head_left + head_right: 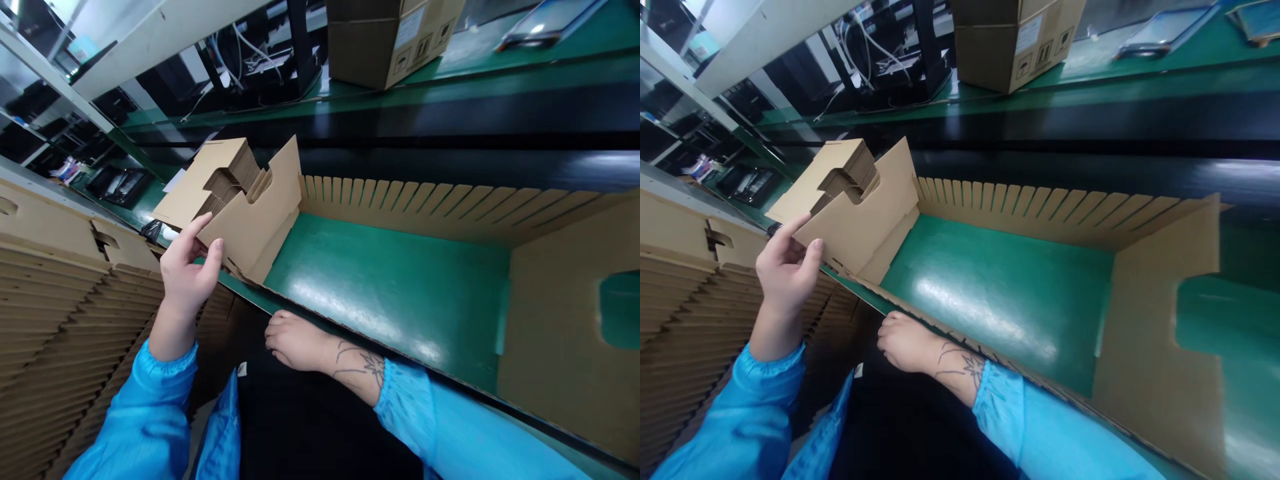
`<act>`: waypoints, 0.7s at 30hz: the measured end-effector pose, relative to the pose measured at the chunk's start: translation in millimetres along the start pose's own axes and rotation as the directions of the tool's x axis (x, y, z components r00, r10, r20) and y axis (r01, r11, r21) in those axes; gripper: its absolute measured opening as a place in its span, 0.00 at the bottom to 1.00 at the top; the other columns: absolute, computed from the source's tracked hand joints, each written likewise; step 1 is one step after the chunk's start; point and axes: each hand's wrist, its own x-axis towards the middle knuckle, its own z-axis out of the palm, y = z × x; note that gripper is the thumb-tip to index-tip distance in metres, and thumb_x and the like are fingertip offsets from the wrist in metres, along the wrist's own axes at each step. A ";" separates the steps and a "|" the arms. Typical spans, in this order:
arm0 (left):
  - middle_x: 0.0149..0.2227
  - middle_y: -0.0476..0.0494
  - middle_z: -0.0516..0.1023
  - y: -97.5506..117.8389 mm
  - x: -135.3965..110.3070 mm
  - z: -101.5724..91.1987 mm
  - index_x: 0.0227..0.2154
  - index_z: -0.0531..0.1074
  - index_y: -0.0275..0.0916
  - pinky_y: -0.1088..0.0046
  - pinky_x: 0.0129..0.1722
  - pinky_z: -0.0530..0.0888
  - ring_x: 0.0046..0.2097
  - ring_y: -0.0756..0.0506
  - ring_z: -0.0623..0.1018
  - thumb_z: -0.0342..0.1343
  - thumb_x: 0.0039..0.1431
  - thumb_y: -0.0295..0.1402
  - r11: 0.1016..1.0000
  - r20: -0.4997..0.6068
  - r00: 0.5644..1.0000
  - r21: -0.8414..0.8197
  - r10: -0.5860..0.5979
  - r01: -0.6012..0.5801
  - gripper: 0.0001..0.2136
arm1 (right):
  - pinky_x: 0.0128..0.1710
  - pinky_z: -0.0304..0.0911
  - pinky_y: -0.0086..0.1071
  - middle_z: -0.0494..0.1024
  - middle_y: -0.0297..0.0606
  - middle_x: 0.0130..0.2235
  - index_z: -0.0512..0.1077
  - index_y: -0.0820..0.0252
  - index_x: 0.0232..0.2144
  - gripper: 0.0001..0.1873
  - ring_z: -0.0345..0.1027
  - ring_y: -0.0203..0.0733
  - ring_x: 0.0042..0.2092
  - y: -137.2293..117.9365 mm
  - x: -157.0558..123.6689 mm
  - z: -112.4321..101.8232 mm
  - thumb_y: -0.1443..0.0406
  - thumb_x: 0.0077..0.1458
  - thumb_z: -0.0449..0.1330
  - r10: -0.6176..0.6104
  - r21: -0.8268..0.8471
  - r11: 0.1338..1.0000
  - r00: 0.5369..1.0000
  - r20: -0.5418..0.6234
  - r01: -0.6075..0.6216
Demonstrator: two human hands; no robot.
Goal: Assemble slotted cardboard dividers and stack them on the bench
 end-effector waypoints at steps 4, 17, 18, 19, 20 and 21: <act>0.32 0.53 0.73 -0.7 -3.0 0.6 0.70 0.76 0.44 0.73 0.32 0.79 0.27 0.51 0.72 0.66 0.75 0.46 1.000 0.012 1.000 0.018 0.004 -0.004 0.26 | 0.67 0.63 0.45 0.85 0.42 0.44 0.84 0.61 0.41 0.06 0.74 0.50 0.52 0.6 0.6 2.5 0.67 0.71 0.66 0.009 0.031 0.999 1.000 -0.001 -0.009; 0.45 0.43 0.86 22.7 -13.6 -10.2 0.68 0.79 0.44 0.67 0.40 0.86 0.33 0.48 0.82 0.61 0.80 0.46 0.998 0.150 0.988 0.050 0.033 -0.040 0.21 | 0.67 0.62 0.46 0.84 0.42 0.44 0.84 0.61 0.42 0.07 0.73 0.50 0.51 -0.5 0.0 1.7 0.68 0.71 0.65 0.003 0.060 0.998 1.000 0.003 -0.003; 0.44 0.43 0.86 22.1 -14.6 -9.9 0.68 0.79 0.45 0.67 0.40 0.86 0.32 0.48 0.81 0.61 0.80 0.46 0.998 0.152 0.988 0.052 0.032 -0.041 0.21 | 0.66 0.63 0.46 0.84 0.42 0.43 0.84 0.61 0.42 0.07 0.73 0.50 0.51 -0.6 0.1 1.5 0.69 0.71 0.65 0.003 0.064 0.998 1.000 -0.002 -0.003; 0.43 0.44 0.86 21.4 -15.7 -9.5 0.68 0.79 0.45 0.68 0.39 0.86 0.32 0.48 0.81 0.61 0.80 0.46 0.998 0.154 0.988 0.050 0.030 -0.038 0.21 | 0.66 0.63 0.46 0.84 0.42 0.43 0.84 0.61 0.42 0.07 0.73 0.50 0.51 -0.7 0.1 1.4 0.68 0.71 0.65 0.004 0.066 0.998 1.000 -0.006 -0.004; 0.41 0.45 0.85 20.7 -17.0 -9.0 0.68 0.78 0.45 0.68 0.38 0.86 0.31 0.48 0.81 0.61 0.80 0.46 0.998 0.154 0.988 0.044 0.026 -0.034 0.21 | 0.67 0.63 0.46 0.85 0.42 0.43 0.84 0.62 0.42 0.07 0.73 0.50 0.51 -0.7 0.2 1.3 0.68 0.71 0.65 0.005 0.067 0.998 1.000 -0.008 -0.005; 0.37 0.47 0.84 20.2 -18.3 -8.4 0.68 0.78 0.45 0.68 0.37 0.85 0.29 0.48 0.80 0.61 0.80 0.46 0.999 0.156 0.988 0.033 0.018 -0.023 0.21 | 0.67 0.63 0.46 0.85 0.42 0.44 0.85 0.62 0.42 0.07 0.73 0.50 0.51 -0.8 0.3 1.2 0.68 0.71 0.65 0.007 0.067 0.998 1.000 -0.008 -0.006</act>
